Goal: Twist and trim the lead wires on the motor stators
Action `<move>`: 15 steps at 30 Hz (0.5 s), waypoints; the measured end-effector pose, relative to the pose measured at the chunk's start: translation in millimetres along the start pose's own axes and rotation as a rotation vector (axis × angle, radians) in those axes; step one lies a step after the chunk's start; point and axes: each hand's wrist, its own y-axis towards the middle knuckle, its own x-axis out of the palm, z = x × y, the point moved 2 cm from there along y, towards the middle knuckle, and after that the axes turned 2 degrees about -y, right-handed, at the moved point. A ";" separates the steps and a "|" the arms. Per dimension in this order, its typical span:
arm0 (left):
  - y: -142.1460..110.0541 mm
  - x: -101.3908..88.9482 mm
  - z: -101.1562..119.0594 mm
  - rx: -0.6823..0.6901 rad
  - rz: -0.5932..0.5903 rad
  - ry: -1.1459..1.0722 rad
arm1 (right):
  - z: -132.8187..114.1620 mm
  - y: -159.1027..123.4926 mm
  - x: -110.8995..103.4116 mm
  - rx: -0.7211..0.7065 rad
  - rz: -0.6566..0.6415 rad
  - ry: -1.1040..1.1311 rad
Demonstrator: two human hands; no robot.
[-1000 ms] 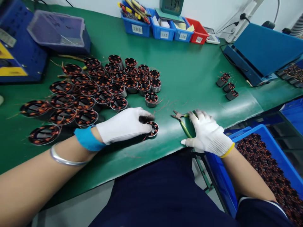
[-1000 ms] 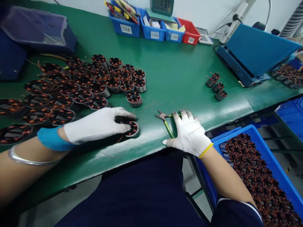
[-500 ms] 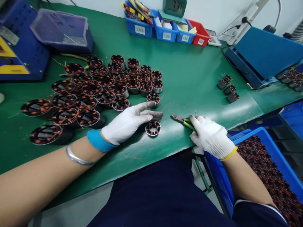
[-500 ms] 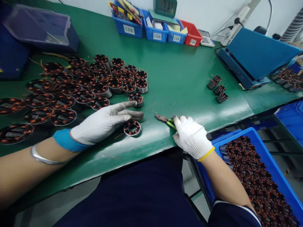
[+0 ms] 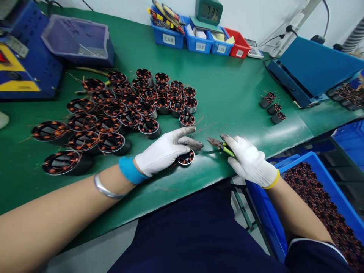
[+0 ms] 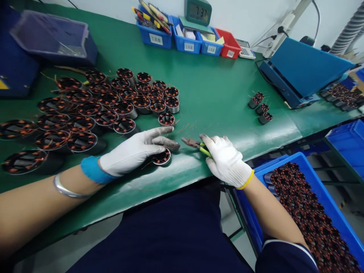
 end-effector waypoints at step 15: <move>-1.8 2.9 0.7 0.062 0.007 0.021 | -23.0 12.6 -33.4 0.009 -0.145 -0.249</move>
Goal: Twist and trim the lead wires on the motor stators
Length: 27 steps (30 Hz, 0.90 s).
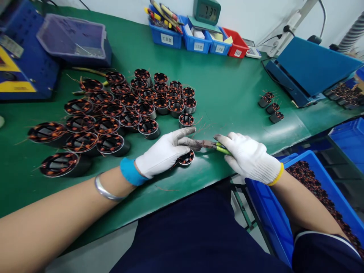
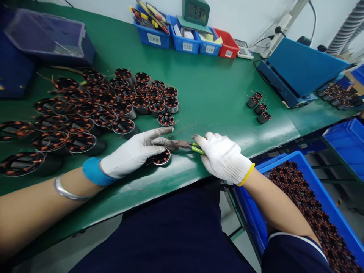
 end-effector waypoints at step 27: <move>3.9 -3.8 -0.8 0.011 -0.004 -0.238 | -3.8 40.7 -35.2 -0.115 -0.033 -0.180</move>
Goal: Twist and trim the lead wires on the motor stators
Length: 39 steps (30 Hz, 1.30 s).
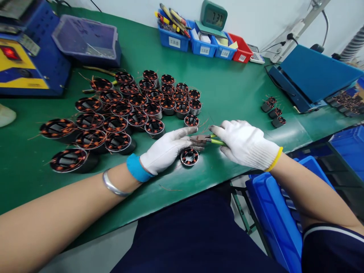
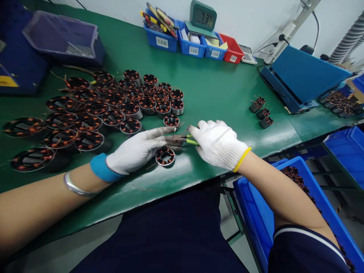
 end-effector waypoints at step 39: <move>5.5 -4.4 -9.5 0.044 -0.033 -0.212 | 8.2 23.7 -8.3 -0.113 -0.029 -0.013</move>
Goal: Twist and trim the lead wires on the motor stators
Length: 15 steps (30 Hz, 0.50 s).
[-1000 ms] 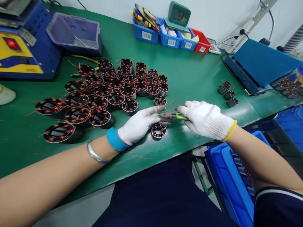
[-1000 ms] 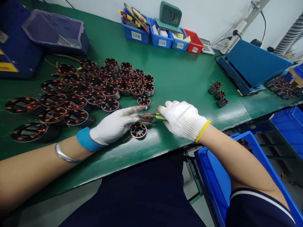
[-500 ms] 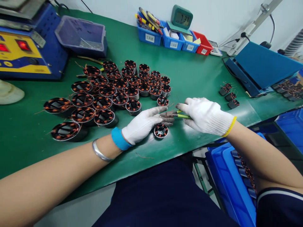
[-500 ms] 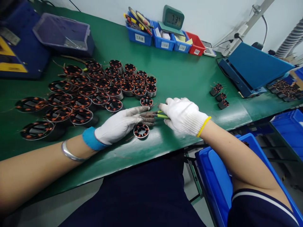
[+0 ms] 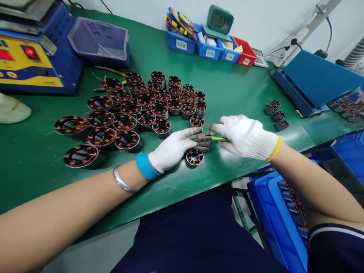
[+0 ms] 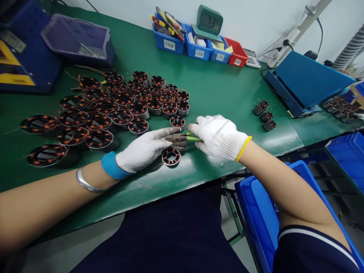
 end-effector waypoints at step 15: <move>-3.4 -0.9 4.9 0.031 0.067 0.216 | 13.2 -15.9 14.7 0.237 -0.017 0.104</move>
